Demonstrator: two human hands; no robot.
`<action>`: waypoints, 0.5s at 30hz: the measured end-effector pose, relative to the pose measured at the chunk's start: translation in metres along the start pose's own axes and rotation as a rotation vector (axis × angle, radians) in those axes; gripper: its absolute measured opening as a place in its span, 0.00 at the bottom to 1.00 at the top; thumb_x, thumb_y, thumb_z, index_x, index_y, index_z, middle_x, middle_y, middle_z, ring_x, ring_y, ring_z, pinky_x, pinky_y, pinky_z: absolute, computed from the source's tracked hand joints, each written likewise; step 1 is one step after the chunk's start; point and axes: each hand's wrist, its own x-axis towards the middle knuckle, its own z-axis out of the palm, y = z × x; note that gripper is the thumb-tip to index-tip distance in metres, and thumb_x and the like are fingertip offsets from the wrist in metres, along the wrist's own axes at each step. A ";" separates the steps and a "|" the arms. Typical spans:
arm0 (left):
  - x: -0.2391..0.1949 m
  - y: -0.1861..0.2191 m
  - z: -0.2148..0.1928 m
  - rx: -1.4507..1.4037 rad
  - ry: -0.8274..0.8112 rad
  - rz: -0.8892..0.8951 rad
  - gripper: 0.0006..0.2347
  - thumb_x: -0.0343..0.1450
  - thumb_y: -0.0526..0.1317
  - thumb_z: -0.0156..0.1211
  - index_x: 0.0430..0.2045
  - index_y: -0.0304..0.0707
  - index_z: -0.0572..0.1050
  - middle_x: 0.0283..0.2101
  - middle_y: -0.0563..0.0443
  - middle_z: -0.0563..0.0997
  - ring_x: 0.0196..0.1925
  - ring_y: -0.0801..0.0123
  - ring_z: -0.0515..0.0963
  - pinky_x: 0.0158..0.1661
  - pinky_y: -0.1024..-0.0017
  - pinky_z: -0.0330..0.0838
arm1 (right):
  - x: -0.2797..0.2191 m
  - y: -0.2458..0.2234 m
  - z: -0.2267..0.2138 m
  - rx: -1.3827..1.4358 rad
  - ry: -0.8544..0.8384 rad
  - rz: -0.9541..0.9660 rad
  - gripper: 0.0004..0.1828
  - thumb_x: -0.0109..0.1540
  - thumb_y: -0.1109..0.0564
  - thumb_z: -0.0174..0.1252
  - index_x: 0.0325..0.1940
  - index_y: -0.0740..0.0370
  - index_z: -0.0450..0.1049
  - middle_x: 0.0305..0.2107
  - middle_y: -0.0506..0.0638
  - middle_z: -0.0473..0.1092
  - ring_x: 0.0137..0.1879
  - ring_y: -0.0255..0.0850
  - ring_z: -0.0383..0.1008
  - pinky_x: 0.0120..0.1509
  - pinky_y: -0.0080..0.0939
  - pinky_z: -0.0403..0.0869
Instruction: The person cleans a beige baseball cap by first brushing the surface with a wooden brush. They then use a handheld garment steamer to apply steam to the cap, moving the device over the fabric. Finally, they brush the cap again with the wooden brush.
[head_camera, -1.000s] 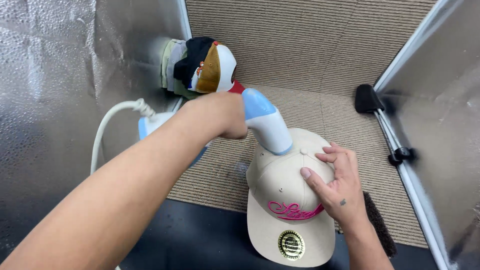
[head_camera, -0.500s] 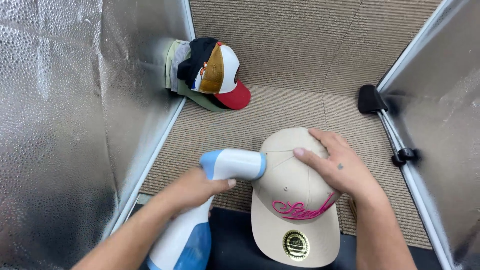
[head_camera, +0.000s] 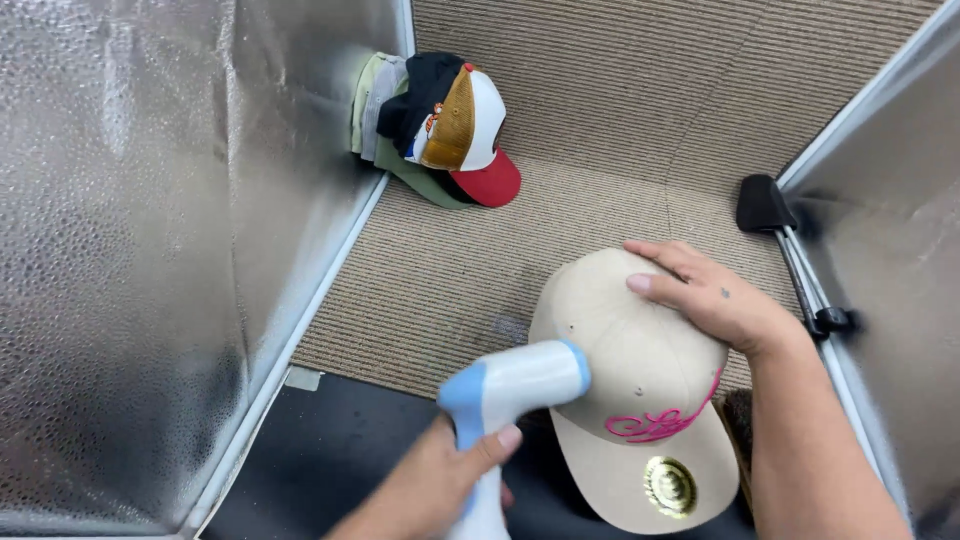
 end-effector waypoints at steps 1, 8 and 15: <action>-0.009 0.002 0.007 0.000 0.002 0.002 0.26 0.67 0.48 0.66 0.59 0.44 0.67 0.26 0.34 0.82 0.23 0.57 0.83 0.25 0.65 0.76 | -0.003 -0.014 -0.002 0.000 0.000 -0.003 0.44 0.55 0.32 0.48 0.74 0.46 0.63 0.68 0.45 0.63 0.76 0.38 0.57 0.81 0.45 0.48; -0.004 0.014 0.025 -0.239 0.164 0.080 0.22 0.68 0.45 0.64 0.56 0.42 0.67 0.18 0.34 0.75 0.14 0.54 0.75 0.17 0.60 0.72 | -0.006 -0.036 -0.001 0.198 0.012 0.219 0.33 0.50 0.47 0.60 0.62 0.47 0.77 0.58 0.43 0.69 0.62 0.38 0.71 0.62 0.42 0.70; 0.001 -0.015 0.016 -0.194 0.082 0.070 0.24 0.68 0.45 0.64 0.59 0.42 0.68 0.16 0.35 0.75 0.12 0.56 0.75 0.15 0.63 0.69 | -0.010 -0.053 0.002 0.200 0.020 0.278 0.33 0.53 0.45 0.60 0.64 0.45 0.77 0.57 0.42 0.76 0.60 0.37 0.73 0.64 0.38 0.68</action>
